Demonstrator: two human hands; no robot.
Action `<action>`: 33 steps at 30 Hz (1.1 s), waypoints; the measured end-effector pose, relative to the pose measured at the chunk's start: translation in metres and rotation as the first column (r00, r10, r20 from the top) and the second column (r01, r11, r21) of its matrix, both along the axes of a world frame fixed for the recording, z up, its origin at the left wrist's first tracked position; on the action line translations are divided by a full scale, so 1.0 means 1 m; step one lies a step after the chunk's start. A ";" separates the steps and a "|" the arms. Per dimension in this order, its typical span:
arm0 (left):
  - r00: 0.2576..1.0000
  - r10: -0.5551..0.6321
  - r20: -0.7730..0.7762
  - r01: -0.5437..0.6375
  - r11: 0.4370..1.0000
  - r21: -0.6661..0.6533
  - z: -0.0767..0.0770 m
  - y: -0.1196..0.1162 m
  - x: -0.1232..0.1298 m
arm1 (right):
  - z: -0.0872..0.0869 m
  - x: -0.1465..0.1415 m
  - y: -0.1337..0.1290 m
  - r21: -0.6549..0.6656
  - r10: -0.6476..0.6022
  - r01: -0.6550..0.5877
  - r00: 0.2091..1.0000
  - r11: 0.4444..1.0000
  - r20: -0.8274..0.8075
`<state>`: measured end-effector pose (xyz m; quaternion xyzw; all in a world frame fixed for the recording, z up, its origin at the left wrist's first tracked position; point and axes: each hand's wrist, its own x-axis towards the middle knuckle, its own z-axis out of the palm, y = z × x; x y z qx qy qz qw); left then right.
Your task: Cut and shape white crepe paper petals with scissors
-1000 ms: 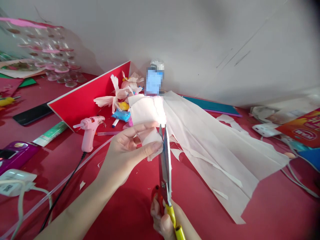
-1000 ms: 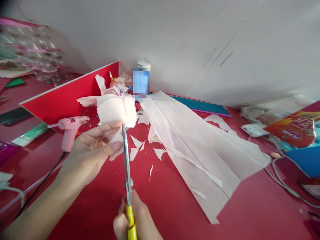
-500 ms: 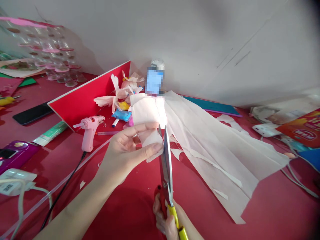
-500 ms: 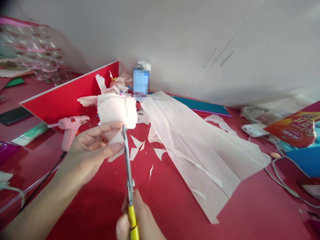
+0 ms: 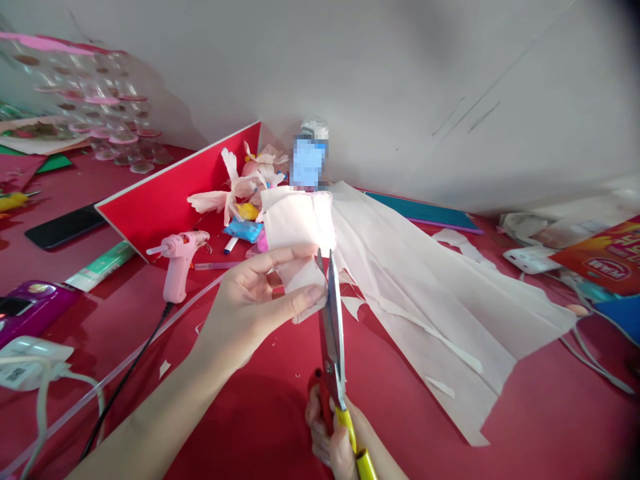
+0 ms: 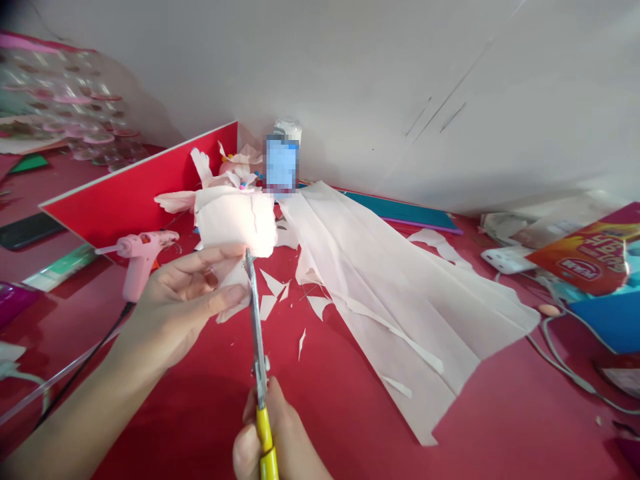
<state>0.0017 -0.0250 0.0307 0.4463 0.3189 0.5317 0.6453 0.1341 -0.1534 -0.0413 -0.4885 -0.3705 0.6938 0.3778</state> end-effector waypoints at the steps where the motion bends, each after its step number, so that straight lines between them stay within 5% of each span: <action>1: 1.000 -0.001 -0.001 0.001 1.000 0.001 0.000 0.000 0.000 | 0.001 0.001 0.001 0.007 0.006 -0.006 1.000 1.000 0.006; 14: 1.000 0.012 0.000 -0.012 1.000 -0.014 -0.001 -0.001 -0.001 | 0.000 0.001 0.000 0.033 0.052 -0.052 0.999 0.998 0.015; 24: 1.000 -0.017 -0.009 0.017 1.000 0.012 -0.004 0.002 -0.003 | -0.026 0.008 0.003 -0.063 0.081 -0.082 0.996 0.995 -0.021; 29: 0.998 -0.060 0.008 0.059 0.997 0.050 -0.007 0.002 -0.003 | -0.017 0.011 -0.008 0.003 -0.053 0.053 0.995 0.999 0.087; 33: 0.998 -0.055 0.002 0.055 0.995 0.078 -0.007 0.002 -0.003 | -0.010 0.007 -0.010 -0.028 -0.092 0.092 0.996 0.995 0.007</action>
